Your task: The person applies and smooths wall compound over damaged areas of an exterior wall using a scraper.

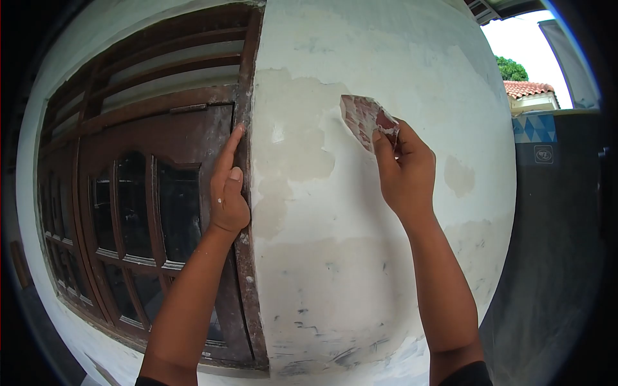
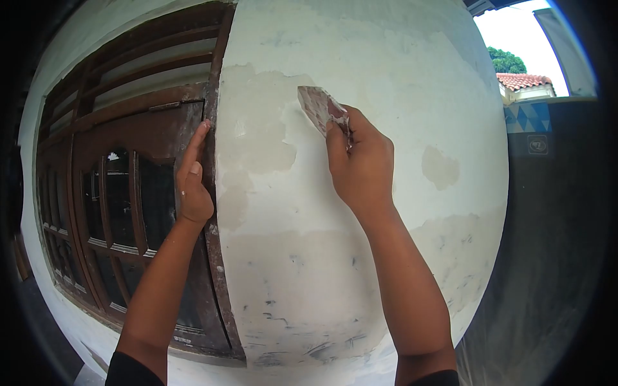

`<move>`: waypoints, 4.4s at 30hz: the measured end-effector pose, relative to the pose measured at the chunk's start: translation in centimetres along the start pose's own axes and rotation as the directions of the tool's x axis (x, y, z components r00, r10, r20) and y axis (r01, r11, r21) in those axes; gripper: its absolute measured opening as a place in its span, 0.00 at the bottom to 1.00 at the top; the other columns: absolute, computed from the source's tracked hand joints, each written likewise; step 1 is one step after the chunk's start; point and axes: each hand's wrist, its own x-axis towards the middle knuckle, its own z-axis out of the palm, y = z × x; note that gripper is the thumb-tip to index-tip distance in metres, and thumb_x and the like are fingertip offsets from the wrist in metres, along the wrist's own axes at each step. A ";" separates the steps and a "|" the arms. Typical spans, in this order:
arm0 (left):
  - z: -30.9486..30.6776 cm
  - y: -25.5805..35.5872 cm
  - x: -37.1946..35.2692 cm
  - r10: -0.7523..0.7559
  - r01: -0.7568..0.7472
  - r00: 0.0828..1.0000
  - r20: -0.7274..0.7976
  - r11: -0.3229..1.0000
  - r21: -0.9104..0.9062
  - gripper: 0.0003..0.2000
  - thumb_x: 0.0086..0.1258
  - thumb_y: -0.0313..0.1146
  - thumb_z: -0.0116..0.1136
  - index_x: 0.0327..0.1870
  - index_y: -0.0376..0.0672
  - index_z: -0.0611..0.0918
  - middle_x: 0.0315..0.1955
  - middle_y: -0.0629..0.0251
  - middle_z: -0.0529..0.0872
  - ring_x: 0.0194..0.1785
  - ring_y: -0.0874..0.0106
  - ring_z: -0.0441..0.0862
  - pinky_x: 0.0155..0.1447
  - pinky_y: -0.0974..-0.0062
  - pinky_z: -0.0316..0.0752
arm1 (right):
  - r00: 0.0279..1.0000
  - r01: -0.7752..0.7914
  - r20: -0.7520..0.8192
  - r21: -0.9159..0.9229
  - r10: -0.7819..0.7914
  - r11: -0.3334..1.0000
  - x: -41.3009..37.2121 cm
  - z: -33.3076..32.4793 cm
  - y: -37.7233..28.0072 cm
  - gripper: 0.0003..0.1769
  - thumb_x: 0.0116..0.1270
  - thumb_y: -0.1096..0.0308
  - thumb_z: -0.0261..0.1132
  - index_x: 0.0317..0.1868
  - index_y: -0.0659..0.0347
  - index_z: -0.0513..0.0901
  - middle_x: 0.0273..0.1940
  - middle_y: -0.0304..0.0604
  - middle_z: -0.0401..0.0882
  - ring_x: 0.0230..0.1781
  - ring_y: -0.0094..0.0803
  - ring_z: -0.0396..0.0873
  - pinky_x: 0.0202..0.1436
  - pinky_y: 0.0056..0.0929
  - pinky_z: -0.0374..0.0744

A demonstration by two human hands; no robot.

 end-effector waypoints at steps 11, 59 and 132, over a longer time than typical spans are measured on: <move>-0.1 0.0 -0.4 0.035 -0.036 0.999 0.033 0.999 0.033 0.31 0.78 0.38 0.36 0.75 0.24 0.67 0.73 0.42 0.73 0.80 0.53 0.67 0.83 0.63 0.55 | 0.616 0.677 0.287 -0.669 -0.733 0.307 0.4 3.5 2.4 0.20 0.64 0.76 0.64 0.57 0.69 0.84 0.54 0.49 0.86 0.46 0.36 0.84 0.48 0.33 0.84; 0.3 0.0 -0.7 -0.015 0.015 1.000 0.027 1.000 0.009 0.32 0.69 0.32 0.39 0.74 0.23 0.68 0.72 0.41 0.75 0.78 0.55 0.69 0.82 0.63 0.57 | 0.526 0.731 0.354 -0.654 -0.774 0.198 1.2 2.0 3.6 0.22 0.63 0.74 0.67 0.58 0.70 0.85 0.52 0.51 0.87 0.46 0.37 0.85 0.48 0.32 0.85; 0.4 -0.3 -1.0 -0.013 0.013 1.000 0.001 0.999 0.043 0.31 0.75 0.38 0.39 0.73 0.22 0.69 0.71 0.39 0.76 0.77 0.53 0.71 0.82 0.63 0.58 | 0.510 0.756 0.366 -0.623 -0.778 0.203 -1.1 1.8 3.9 0.22 0.61 0.75 0.67 0.58 0.68 0.86 0.51 0.47 0.89 0.45 0.35 0.86 0.47 0.31 0.85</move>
